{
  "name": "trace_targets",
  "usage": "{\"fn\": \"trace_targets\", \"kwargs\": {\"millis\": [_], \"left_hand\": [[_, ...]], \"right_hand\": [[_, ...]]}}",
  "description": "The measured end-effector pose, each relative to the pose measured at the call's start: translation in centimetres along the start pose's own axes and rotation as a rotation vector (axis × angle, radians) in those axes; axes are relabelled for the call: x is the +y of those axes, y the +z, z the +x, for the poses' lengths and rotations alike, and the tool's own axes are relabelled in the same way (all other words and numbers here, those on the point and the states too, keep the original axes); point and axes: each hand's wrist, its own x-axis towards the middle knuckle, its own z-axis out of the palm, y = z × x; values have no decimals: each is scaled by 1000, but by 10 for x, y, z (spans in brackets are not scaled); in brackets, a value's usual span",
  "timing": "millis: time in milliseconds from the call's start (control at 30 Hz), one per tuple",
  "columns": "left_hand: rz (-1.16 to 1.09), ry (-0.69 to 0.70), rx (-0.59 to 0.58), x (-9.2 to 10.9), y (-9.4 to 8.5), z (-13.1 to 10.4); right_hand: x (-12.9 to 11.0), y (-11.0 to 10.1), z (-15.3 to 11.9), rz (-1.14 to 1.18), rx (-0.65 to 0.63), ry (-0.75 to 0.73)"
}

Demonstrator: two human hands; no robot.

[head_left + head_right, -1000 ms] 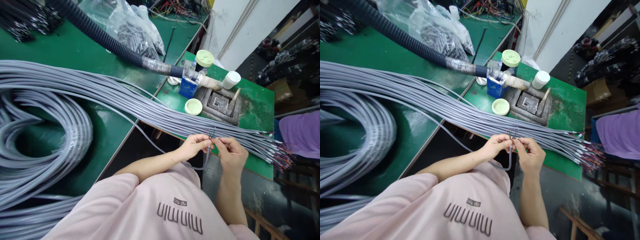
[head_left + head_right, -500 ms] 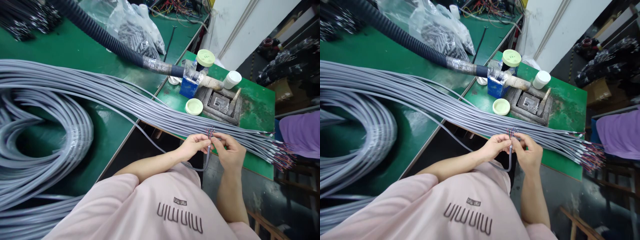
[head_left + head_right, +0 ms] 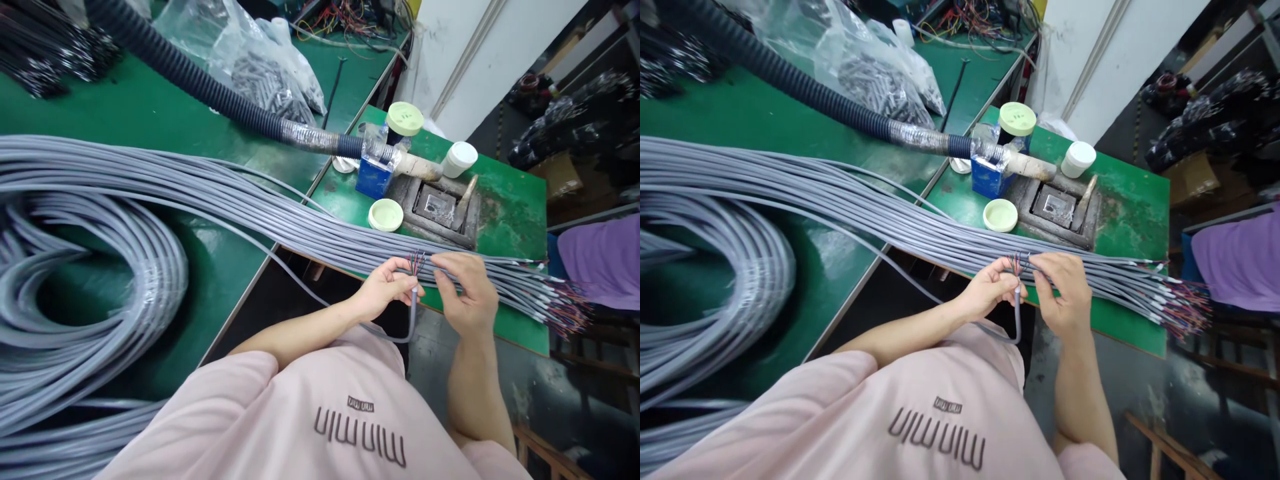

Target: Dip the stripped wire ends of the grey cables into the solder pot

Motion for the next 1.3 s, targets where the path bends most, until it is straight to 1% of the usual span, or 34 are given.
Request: {"fn": "trace_targets", "kwargs": {"millis": [33, 100, 167, 300, 433, 500, 533, 600, 667, 700, 767, 833, 900, 933, 1000, 1033, 1100, 1133, 1167, 1233, 1300], "left_hand": [[0, 9, -8, 2, 0, 0], [2, 32, -24, 4, 0, -1], [-2, 51, -30, 7, -1, -2], [-34, 79, 28, 10, -4, -1], [-78, 4, 62, 14, -7, 0], [-119, -26, 65, 19, -6, 0], [-147, -30, 64, 22, -5, 0], [-205, -26, 48, 27, -3, 0], [-252, -7, 25, 31, 1, 1], [-270, 1, 17, 32, 4, 1], [-285, 3, 7, 32, 8, 1], [-245, -6, -21, 34, 11, -2], [-105, 6, -57, 40, 11, -8], [8, 29, -72, 45, 10, -13], [325, 133, -66, 60, 3, -23], [519, 212, -34, 70, -2, -28], [935, 375, 82, 89, -16, -36], [1129, 431, 157, 98, -25, -38], [1293, 458, 231, 106, -33, -39], [1502, 449, 337, 117, -49, -38], [1560, 433, 373, 123, -61, -35]], "right_hand": [[3, 0, 2, -20, -59, -50], [8, 2, 5, -69, -152, -101], [11, 6, 5, -100, -175, -125], [11, 15, -4, -109, -136, -124], [7, 14, -12, -177, -78, -128], [4, 10, -15, -213, -39, -169], [2, 8, -16, -220, -37, -208], [-2, 7, -20, -216, -89, -299], [-3, 10, -23, -200, -146, -373], [-3, 12, -23, -187, -151, -394], [-1, 15, -22, -151, -118, -411], [3, 15, -16, -105, -44, -395], [9, 13, -4, -61, 70, -344], [11, 11, 4, -42, 133, -300], [15, 9, 22, -10, 232, -191], [17, 9, 31, 3, 247, -138], [19, 12, 48, 27, 231, -66], [20, 15, 56, 34, 208, -53], [21, 19, 63, 32, 181, -50], [23, 27, 77, 2, 120, -62], [26, 36, 89, -53, 58, -76]]}}
